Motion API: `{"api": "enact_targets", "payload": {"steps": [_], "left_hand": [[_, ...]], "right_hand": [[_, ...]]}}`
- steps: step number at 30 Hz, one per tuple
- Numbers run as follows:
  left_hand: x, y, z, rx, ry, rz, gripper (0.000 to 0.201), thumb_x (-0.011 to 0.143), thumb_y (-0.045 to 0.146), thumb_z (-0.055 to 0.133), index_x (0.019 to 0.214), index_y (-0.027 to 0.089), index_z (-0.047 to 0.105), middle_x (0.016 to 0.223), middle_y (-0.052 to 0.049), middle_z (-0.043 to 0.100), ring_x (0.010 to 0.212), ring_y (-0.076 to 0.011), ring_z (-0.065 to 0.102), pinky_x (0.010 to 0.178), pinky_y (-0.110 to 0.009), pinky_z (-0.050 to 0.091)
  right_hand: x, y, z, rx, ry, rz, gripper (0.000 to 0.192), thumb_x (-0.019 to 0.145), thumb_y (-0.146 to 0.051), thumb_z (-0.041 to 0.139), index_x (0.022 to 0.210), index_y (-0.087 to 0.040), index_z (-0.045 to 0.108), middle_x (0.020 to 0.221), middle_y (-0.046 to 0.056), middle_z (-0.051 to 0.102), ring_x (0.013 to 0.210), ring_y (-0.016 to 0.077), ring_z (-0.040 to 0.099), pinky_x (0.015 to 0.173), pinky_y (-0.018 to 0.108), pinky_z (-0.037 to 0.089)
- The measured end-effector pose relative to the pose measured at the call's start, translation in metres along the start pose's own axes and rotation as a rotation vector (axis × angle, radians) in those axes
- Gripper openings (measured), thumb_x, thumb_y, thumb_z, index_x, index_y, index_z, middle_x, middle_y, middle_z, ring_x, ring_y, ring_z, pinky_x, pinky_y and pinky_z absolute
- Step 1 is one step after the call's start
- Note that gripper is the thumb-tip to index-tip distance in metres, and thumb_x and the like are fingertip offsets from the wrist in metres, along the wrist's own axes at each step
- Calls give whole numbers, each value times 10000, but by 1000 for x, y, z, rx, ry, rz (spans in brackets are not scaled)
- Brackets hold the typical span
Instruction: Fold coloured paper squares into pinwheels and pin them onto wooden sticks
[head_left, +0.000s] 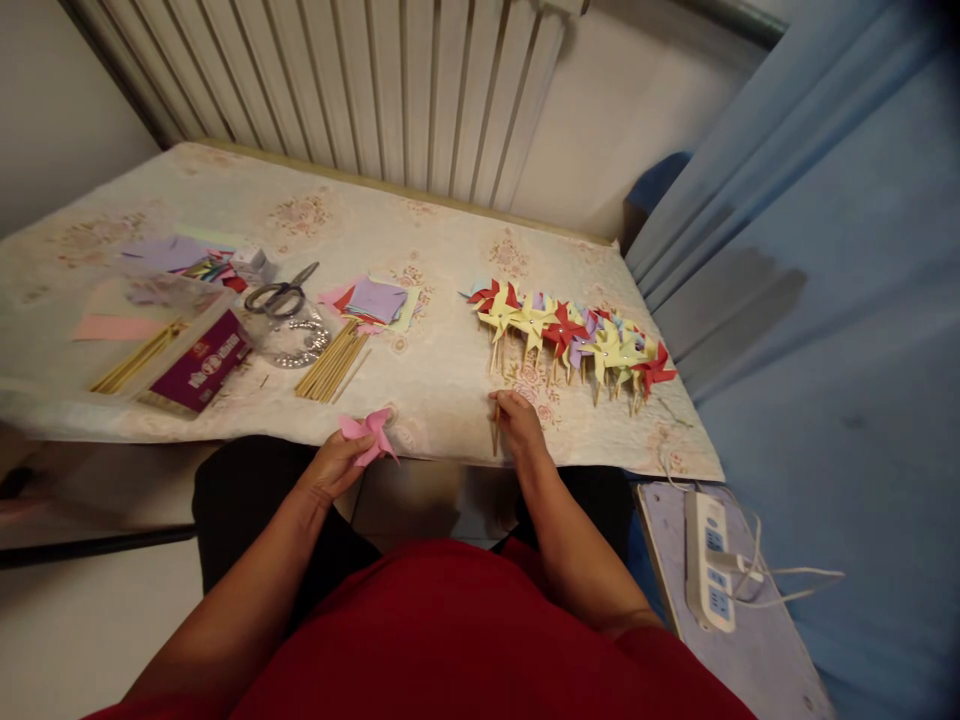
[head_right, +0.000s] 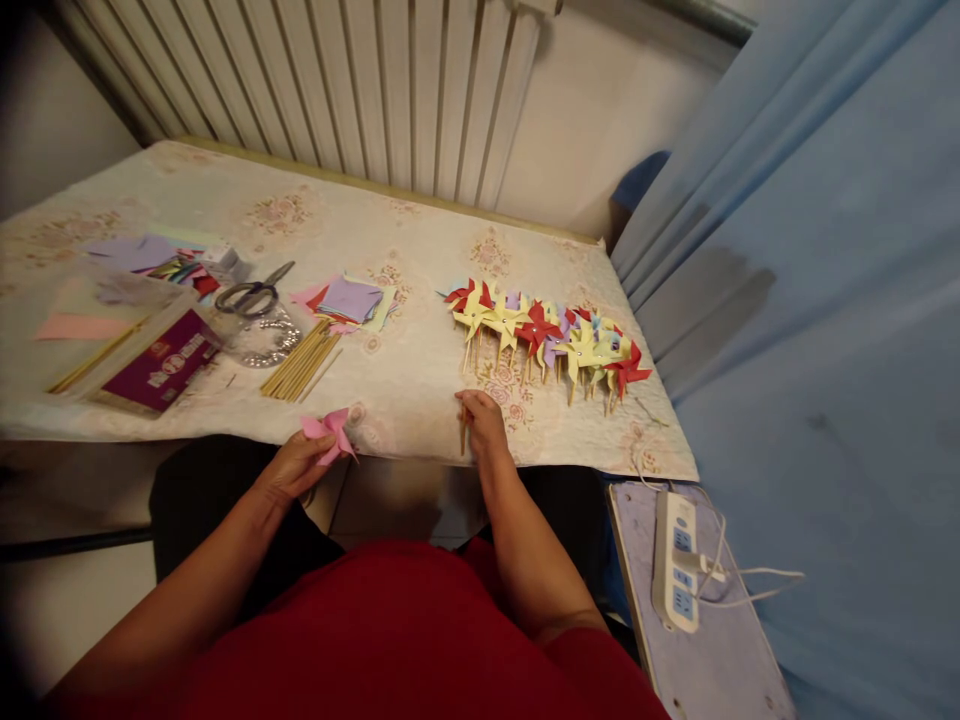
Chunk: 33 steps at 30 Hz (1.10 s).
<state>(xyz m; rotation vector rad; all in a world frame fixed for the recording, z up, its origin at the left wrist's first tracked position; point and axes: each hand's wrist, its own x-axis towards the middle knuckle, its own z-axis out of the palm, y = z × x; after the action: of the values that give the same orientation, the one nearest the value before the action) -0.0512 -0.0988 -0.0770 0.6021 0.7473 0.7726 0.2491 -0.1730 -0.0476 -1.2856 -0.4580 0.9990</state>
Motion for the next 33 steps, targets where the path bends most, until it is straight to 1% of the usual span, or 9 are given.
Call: {"api": "enact_targets", "payload": {"steps": [5, 9, 12, 15, 18, 21, 24, 28, 33], "left_hand": [[0, 0, 0, -18, 2, -2, 307, 549, 136, 873, 829, 81, 760, 768, -101, 746, 664, -160, 677, 670, -220, 542], [0, 0, 0, -29, 5, 2, 312, 541, 133, 878, 823, 78, 755, 784, -106, 750, 672, -165, 686, 667, -226, 554], [0, -1, -1, -27, -10, 2, 308, 555, 142, 877, 831, 78, 756, 796, -107, 752, 688, -167, 689, 682, -230, 561], [1, -1, -1, -29, -35, 5, 289, 570, 150, 875, 826, 84, 757, 801, -101, 752, 697, -160, 685, 693, -223, 559], [2, -1, -1, -30, -35, 10, 278, 567, 152, 875, 809, 87, 755, 798, -96, 749, 695, -155, 678, 691, -219, 553], [2, -2, -3, -15, -17, 8, 283, 564, 162, 874, 810, 88, 754, 783, -88, 743, 679, -150, 669, 676, -222, 545], [2, -3, -4, -3, 1, 12, 282, 560, 168, 872, 806, 99, 753, 737, -65, 728, 640, -135, 652, 648, -217, 535], [1, -2, -4, -14, 0, 8, 259, 565, 163, 866, 782, 93, 744, 732, -77, 727, 657, -153, 662, 666, -235, 541], [0, -2, -4, -35, 18, 4, 276, 563, 144, 865, 802, 84, 741, 738, -86, 728, 658, -160, 664, 672, -250, 547]], "right_hand": [[2, -12, 3, -47, 56, -71, 262, 662, -408, 729, 765, -176, 663, 535, -62, 468, 484, 77, 382, 459, 213, 287], [3, -6, -7, -74, 137, -100, 265, 661, -413, 701, 741, -185, 593, 580, -55, 525, 504, 93, 451, 488, 221, 343], [1, 1, -24, -395, 245, -161, 200, 713, -376, 631, 752, -182, 605, 631, -17, 581, 597, 148, 533, 595, 280, 427], [-6, 4, -36, -914, 339, -377, 158, 750, -303, 615, 819, -165, 652, 800, 62, 649, 809, 220, 567, 792, 365, 436], [-15, 4, -35, -1259, 249, -614, 215, 810, -264, 615, 993, -161, 663, 1017, 118, 652, 1008, 265, 517, 919, 409, 374], [-19, 8, -18, -1405, 51, -710, 211, 863, -242, 598, 1055, -172, 650, 1041, 111, 641, 1015, 258, 489, 908, 386, 360], [-17, 16, 1, -1503, -86, -739, 159, 889, -221, 568, 1018, -181, 651, 1004, 103, 629, 970, 250, 474, 850, 362, 360], [-9, 25, 16, -1560, -123, -733, 180, 905, -132, 469, 853, -174, 636, 883, 102, 603, 880, 237, 462, 804, 359, 358], [-3, 16, 17, -1160, -25, -645, 150, 851, -135, 459, 773, -185, 576, 805, 67, 593, 804, 201, 507, 769, 332, 403]]}}
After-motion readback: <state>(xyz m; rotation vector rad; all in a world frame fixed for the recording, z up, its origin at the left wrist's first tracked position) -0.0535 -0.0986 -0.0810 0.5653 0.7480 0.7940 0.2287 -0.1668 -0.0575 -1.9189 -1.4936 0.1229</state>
